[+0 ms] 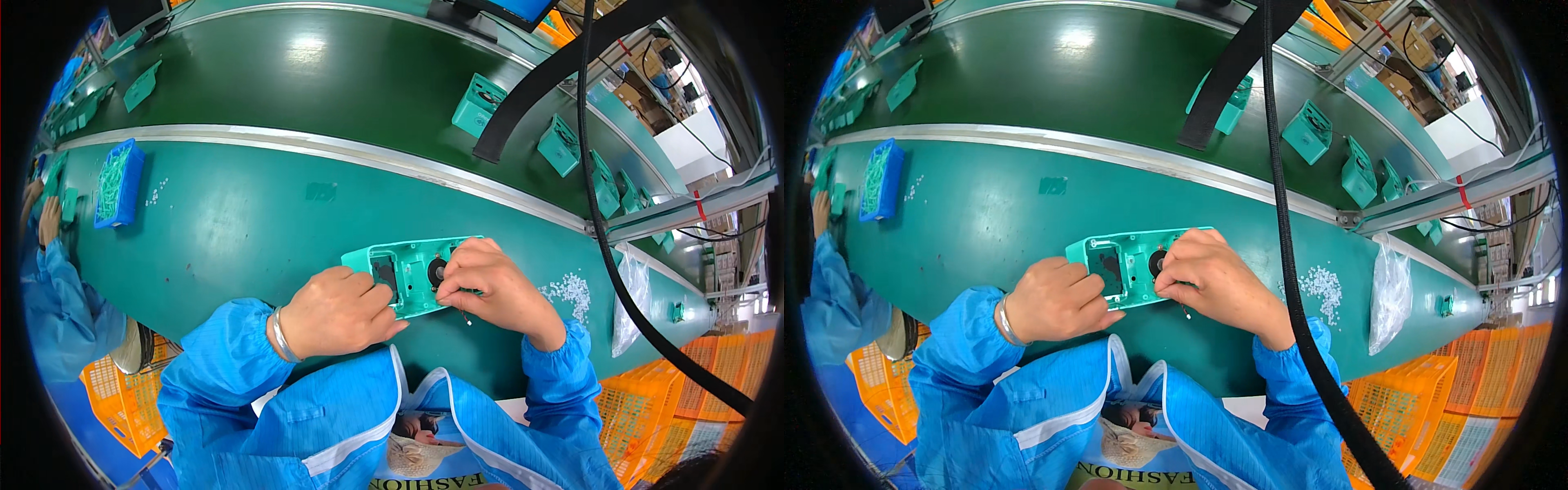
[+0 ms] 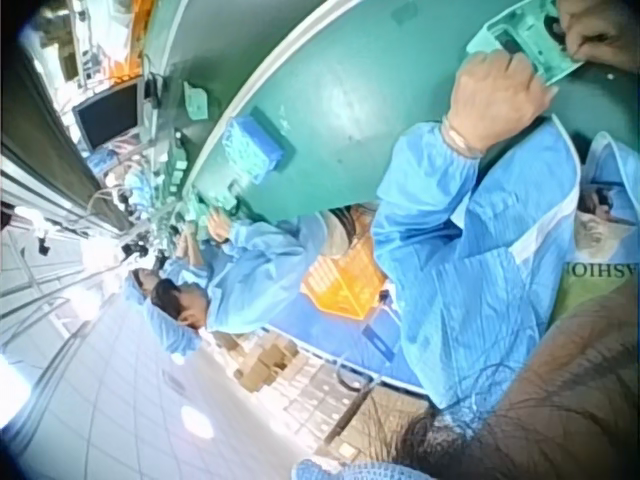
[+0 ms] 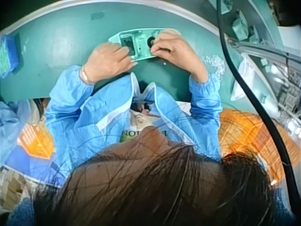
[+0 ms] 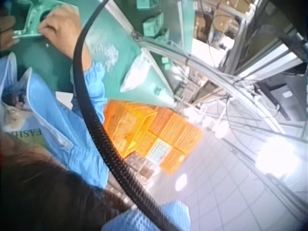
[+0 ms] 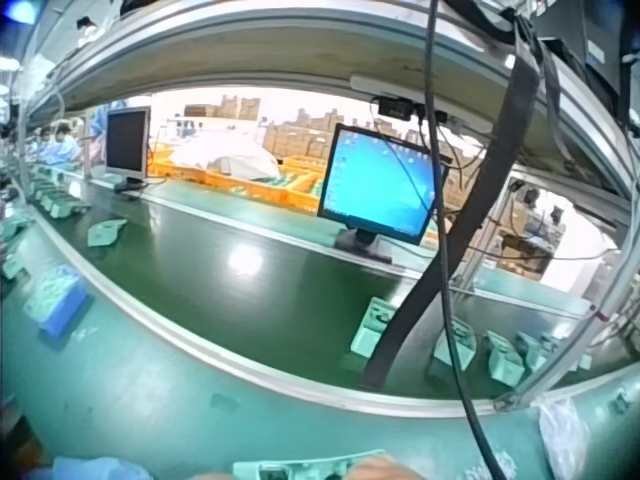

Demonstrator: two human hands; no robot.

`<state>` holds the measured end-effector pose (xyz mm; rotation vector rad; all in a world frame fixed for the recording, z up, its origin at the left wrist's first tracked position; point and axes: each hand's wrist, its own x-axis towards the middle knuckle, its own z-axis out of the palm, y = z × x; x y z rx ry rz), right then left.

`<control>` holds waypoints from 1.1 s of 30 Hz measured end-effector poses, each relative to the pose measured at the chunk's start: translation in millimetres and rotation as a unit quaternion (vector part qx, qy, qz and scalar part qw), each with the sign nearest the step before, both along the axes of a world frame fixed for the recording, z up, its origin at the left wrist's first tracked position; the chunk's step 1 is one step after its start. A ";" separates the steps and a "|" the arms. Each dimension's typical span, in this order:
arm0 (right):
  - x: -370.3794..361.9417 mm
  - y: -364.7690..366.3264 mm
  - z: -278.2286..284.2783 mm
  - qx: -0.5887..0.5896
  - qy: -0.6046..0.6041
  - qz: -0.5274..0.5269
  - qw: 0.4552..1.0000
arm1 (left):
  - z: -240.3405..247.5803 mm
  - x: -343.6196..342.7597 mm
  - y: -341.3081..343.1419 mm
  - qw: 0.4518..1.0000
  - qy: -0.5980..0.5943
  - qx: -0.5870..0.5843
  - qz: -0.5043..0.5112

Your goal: The person assembles small electronic components into a green plastic casing by hand, placing them onto a circuit board.

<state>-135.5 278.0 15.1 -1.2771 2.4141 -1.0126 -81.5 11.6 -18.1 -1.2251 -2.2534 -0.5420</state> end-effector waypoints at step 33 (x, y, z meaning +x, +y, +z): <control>-4.0 -4.6 4.1 0.066 -0.004 -0.002 0.998 | -1.9 -0.7 -1.9 1.000 0.009 0.005 -0.001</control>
